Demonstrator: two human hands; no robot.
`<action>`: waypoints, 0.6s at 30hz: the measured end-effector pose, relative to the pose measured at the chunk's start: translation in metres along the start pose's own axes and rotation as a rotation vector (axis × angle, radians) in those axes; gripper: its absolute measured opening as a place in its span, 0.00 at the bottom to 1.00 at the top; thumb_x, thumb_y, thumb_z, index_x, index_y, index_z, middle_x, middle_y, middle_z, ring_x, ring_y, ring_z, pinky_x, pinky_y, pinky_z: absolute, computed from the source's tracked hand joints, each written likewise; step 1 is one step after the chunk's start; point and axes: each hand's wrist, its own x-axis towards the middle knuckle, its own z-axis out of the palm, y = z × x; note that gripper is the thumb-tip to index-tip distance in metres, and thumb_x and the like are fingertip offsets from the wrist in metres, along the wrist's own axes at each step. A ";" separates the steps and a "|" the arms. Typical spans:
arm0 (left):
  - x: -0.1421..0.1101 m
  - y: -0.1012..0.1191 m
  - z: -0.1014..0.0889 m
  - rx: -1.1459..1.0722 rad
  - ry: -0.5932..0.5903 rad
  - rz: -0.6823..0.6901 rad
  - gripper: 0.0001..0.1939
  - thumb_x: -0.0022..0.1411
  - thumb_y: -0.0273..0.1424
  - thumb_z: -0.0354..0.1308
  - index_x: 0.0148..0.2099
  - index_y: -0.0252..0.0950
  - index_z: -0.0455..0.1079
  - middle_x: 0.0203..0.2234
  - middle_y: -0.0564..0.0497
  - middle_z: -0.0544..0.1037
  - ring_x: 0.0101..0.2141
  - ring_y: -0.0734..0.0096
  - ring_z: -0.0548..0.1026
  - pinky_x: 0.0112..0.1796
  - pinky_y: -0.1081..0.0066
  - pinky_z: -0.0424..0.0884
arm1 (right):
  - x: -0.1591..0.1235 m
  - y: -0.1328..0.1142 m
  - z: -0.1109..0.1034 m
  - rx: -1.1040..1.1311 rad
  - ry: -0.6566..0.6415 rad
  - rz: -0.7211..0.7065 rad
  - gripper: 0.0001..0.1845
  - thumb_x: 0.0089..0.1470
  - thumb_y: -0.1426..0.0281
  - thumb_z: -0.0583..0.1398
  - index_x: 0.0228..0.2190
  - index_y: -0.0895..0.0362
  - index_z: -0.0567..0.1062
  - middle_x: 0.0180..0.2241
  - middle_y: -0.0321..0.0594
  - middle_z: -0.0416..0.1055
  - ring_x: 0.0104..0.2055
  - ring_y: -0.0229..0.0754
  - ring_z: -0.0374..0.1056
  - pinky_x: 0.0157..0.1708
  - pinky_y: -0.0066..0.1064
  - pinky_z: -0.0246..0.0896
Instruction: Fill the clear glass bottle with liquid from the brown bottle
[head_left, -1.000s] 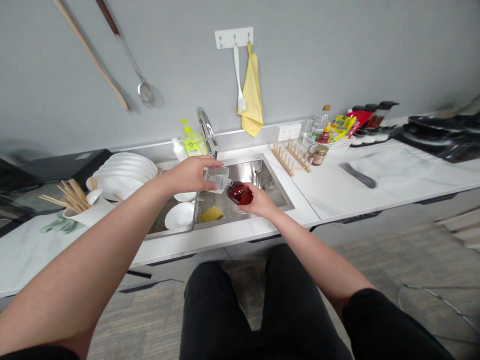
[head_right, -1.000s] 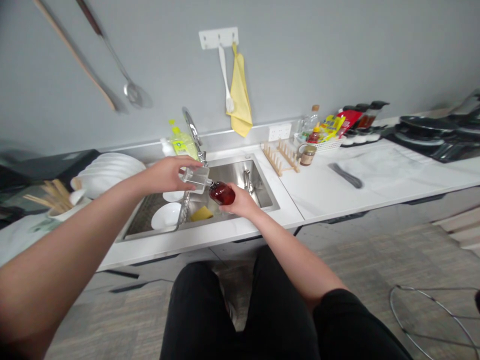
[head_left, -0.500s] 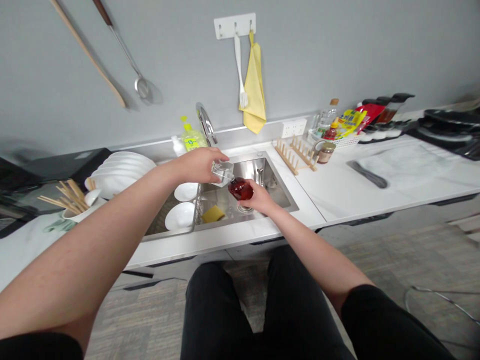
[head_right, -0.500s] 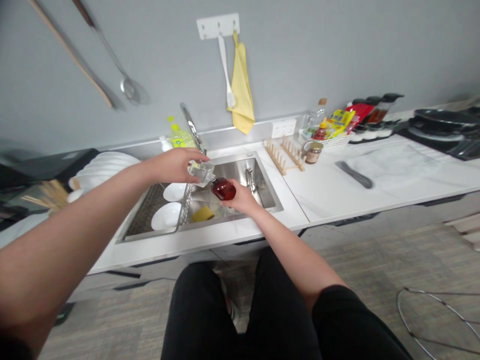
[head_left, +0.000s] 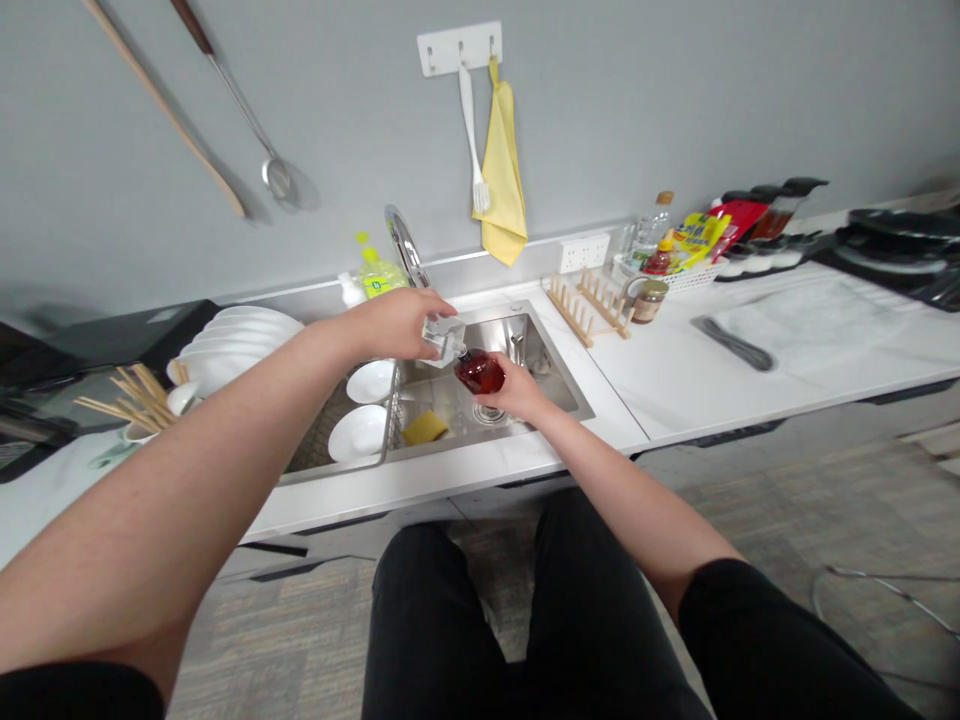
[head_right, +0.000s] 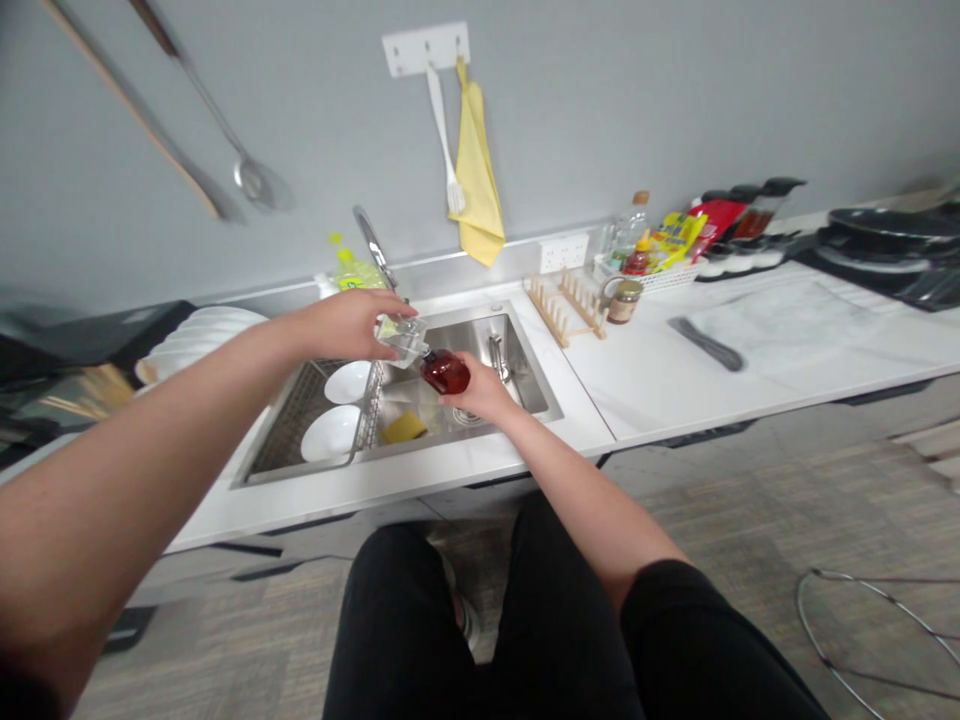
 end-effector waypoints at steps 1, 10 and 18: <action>0.001 0.001 -0.001 0.010 -0.003 0.000 0.42 0.56 0.44 0.73 0.71 0.39 0.80 0.61 0.40 0.85 0.57 0.44 0.83 0.59 0.56 0.76 | 0.000 0.000 0.000 0.000 0.004 0.001 0.48 0.44 0.61 0.83 0.64 0.49 0.77 0.59 0.44 0.85 0.60 0.60 0.82 0.64 0.53 0.74; 0.011 0.007 -0.013 0.069 -0.039 -0.019 0.43 0.55 0.43 0.73 0.73 0.41 0.79 0.65 0.41 0.83 0.62 0.41 0.81 0.64 0.55 0.73 | 0.003 0.000 0.003 0.011 0.044 0.025 0.48 0.43 0.62 0.83 0.64 0.48 0.77 0.59 0.43 0.85 0.61 0.60 0.83 0.65 0.53 0.75; 0.018 0.010 -0.020 0.144 -0.069 0.008 0.44 0.55 0.43 0.73 0.73 0.40 0.79 0.64 0.42 0.83 0.60 0.43 0.82 0.62 0.57 0.74 | 0.004 -0.005 0.003 0.032 0.054 -0.008 0.46 0.44 0.61 0.83 0.63 0.49 0.77 0.57 0.43 0.86 0.58 0.58 0.83 0.64 0.51 0.75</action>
